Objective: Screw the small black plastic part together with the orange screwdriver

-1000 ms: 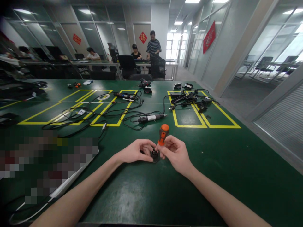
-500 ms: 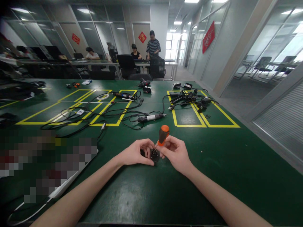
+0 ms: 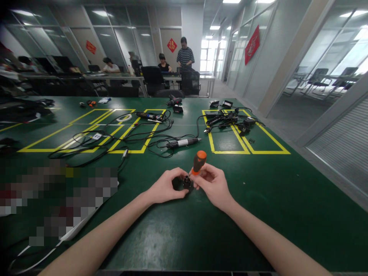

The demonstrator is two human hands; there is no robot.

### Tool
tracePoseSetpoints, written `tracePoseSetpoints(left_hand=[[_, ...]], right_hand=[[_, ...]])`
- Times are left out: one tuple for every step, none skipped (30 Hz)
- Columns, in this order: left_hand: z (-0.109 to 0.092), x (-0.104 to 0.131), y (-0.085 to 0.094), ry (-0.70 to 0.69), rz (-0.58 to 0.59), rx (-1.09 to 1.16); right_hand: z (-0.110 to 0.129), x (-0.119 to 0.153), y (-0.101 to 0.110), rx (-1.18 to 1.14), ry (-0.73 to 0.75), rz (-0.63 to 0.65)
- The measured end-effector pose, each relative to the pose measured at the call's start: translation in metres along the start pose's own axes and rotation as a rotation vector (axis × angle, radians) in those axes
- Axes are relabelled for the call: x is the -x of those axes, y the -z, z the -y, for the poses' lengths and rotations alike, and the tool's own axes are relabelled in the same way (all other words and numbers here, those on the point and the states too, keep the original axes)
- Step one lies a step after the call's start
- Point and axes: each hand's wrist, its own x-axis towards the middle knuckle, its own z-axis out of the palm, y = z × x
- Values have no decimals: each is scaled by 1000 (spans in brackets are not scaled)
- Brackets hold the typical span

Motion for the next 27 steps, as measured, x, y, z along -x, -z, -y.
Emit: tracePoseSetpoints(left_hand=[[0, 0, 0, -1, -4, -2], [-1, 0, 0, 2, -6, 0], [-1, 0, 1, 8, -6, 1], [-2, 0, 1, 15, -8, -1], [-3, 0, 0, 21, -11, -7], [-3, 0, 0, 23, -14, -14], [-4, 0, -1, 21, -17, -17], [-4, 0, -1, 14, -18, -15], [-4, 0, -2, 5, -17, -9], [-4, 0, -3, -3, -14, -1], [-3, 0, -3, -11, -10, 8], [-3, 0, -4, -18, -8, 15], [-3, 0, -4, -23, -6, 21], [-2, 0, -4, -25, -5, 26], [-2, -1, -4, -27, -4, 30], [-2, -1, -4, -29, -4, 34], [-2, -1, -4, -31, -5, 34], [-2, -1, -4, -33, -7, 32], [-3, -1, -4, -33, -8, 28], [-3, -2, -4, -31, -9, 26], [-3, -2, -4, -27, -9, 24], [-3, -2, -4, -20, -11, 23], [-3, -2, -5, -13, -14, 26], [-3, -1, -5, -6, -19, 33], [-2, -1, -5, 1, -27, 42], [-1, -1, -5, 10, -36, 53], [-1, -1, -6, 18, -42, 63]], right_hand=[[1, 0, 0, -2, 5, 6], [1, -1, 0, -9, 7, 14], [1, -1, 0, -21, 7, 24], [0, -1, -1, -37, 5, 34], [-1, -1, -1, -57, 2, 42], [-3, 0, -1, -78, 0, 44], [-4, 0, -1, -97, 0, 40], [-6, 0, -1, -108, 2, 30], [-6, 1, -1, -109, 5, 16], [-6, 1, -2, -99, 5, 4], [-6, 1, -1, -80, 5, -5], [-5, 0, -1, -57, 7, -10], [-4, 0, -1, -35, 11, -10], [-3, -1, -1, -20, 17, -6], [-2, -1, -1, -16, 23, 4], [-1, -1, -1, -23, 25, 19], [-1, -1, -1, -38, 26, 36], [-2, -1, -1, -60, 24, 54], [-3, -1, -1, -84, 24, 69], [-4, 0, -1, -107, 26, 74], [-5, 0, -1, -125, 28, 71], [-6, 0, -1, -133, 29, 59], [-7, 1, -1, -128, 24, 42], [-7, 1, -1, -111, 14, 25], [-7, 1, 0, -88, 2, 11], [-6, 0, 0, -64, -9, 2], [-6, 0, 0, -45, -14, -2]])
